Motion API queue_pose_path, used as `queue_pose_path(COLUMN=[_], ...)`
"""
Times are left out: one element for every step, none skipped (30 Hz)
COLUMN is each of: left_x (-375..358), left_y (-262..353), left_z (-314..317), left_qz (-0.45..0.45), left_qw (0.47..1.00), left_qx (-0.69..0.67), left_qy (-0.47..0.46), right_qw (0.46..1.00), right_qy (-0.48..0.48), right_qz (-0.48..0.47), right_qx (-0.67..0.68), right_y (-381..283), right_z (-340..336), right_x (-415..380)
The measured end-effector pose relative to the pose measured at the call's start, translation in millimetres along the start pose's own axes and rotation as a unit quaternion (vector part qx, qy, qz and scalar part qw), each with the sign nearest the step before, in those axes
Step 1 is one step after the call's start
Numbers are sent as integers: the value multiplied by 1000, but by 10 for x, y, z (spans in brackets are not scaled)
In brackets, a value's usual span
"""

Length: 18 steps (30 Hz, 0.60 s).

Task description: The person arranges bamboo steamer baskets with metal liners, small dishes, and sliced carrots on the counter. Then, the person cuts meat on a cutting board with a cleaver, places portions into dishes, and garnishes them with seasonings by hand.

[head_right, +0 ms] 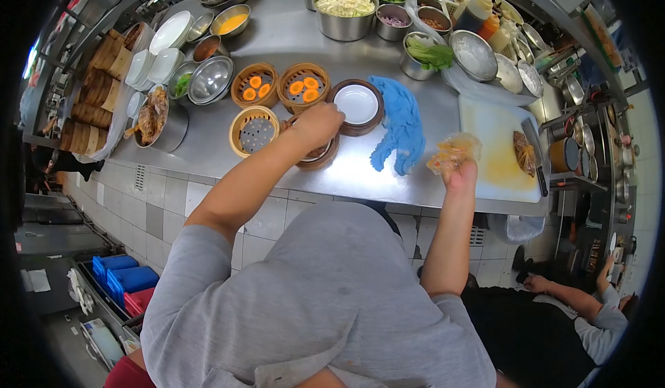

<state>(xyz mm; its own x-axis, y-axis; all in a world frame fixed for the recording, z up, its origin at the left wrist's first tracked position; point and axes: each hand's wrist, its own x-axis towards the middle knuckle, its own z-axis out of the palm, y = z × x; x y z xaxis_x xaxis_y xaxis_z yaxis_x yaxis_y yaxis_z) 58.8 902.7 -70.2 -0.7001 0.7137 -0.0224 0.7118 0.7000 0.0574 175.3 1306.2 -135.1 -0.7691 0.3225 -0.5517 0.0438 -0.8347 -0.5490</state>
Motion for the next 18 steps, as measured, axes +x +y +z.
queue_pose_path(left_x=[54,82,48,-24,-94,-149,-202,-259,-321,-381,-433,-482,-531,-573,-607,-624,-628,-617], left_y=[-108,-196,-259,-345,-447,-568,-697,-802,-880,-950,-1008,-1069,-1115,-1175,-1167,-1150,-1131,-1086], left_z=[-70,-128,-258,-445,-550,-543,-507,-460,-418,-365,-307,-200,-108,-22,-64,-99,-132,-221], left_qz=[-25,-48,-44,-77,-110,-108,-130,-151,-151,-179,-206,-209,-193,-177,-181,-151,-121,-125], left_qw=[999,995,995,979,952,952,928,900,900,854,800,799,823,844,843,887,923,923], left_qx=[-43,-87,-87,-188,-287,-286,-349,-409,-408,-488,-564,-563,-534,-504,-504,-436,-364,-364], left_qy=[-12,-24,-25,-16,-6,-7,3,14,14,4,-4,-2,-27,-51,-47,-37,-27,-25], right_qw=[1000,1000,1000,1000,1000,1000,1000,1000,1000,999,998,998,999,999,999,999,998,998], right_qy=[-9,-15,-13,-9,-6,-5,-5,-7,-8,-7,-6,-9,-20,-32,-36,-47,-56,-59], right_qz=[6,11,9,-4,-17,-18,-13,-9,-9,-7,-4,-2,2,7,10,5,0,3], right_qx=[5,12,14,8,3,4,10,16,16,36,56,55,37,18,15,-6,-27,-29], right_y=[-22,-36,-35,-27,-20,-28,-46,-64,-72,-76,-85,-96,-102,-100,-92,-91,-88,-84], right_z=[-53,-124,-124,-76,-47,-89,-162,-234,-266,-285,-297,-297,-285,-268,-236,-205,-179,-153], right_x=[24,34,-28,-124,-182,-154,-81,-9,24,46,70,83,94,109,115,120,124,127])
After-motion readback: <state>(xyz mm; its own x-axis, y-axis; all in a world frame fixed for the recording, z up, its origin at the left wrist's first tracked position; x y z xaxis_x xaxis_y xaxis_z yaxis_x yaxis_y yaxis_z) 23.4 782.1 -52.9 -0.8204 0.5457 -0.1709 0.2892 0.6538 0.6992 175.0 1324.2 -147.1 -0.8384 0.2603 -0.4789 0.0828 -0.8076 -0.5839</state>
